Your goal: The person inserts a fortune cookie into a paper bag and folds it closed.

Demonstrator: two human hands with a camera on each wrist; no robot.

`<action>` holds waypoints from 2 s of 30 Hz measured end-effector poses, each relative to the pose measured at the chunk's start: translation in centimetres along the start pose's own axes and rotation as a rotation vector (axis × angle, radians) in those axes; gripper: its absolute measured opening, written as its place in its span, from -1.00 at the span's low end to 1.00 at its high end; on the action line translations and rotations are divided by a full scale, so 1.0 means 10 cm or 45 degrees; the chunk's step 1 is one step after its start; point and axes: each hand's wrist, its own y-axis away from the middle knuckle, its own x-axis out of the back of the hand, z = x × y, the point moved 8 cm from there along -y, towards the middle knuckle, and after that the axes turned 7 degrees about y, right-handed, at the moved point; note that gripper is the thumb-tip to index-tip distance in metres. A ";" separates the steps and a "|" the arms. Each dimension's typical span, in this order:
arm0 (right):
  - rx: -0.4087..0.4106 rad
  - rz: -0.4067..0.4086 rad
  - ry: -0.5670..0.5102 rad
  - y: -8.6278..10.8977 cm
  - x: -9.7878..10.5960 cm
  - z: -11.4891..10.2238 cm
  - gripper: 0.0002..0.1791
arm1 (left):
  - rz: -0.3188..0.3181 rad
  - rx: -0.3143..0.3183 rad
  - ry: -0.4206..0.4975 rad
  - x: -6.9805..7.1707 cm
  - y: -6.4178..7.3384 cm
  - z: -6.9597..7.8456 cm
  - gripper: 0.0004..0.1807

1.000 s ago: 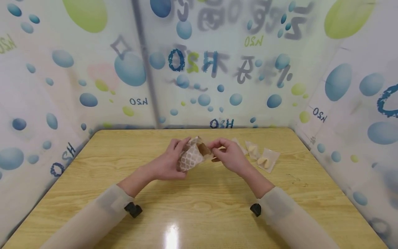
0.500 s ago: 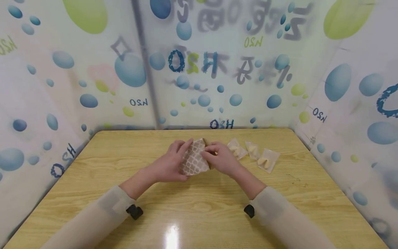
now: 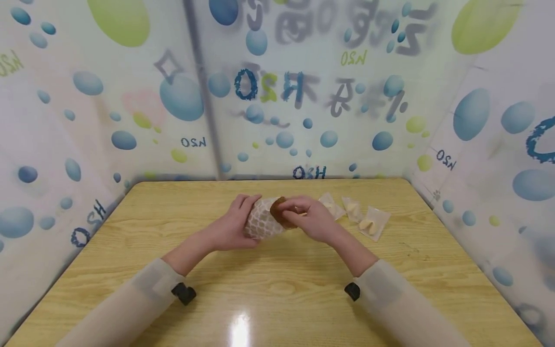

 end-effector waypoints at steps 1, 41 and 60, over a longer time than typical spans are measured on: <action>-0.010 0.032 0.063 0.00 0.03 0.01 -0.67 | 0.005 -0.008 0.003 0.01 0.00 0.00 0.27; -0.211 -0.087 -0.042 0.01 0.03 0.18 -0.57 | 0.064 -0.108 -0.044 0.03 0.05 0.16 0.28; -0.232 -0.057 0.006 0.23 0.39 0.46 -0.55 | 0.066 -0.073 0.124 0.11 0.12 0.04 0.14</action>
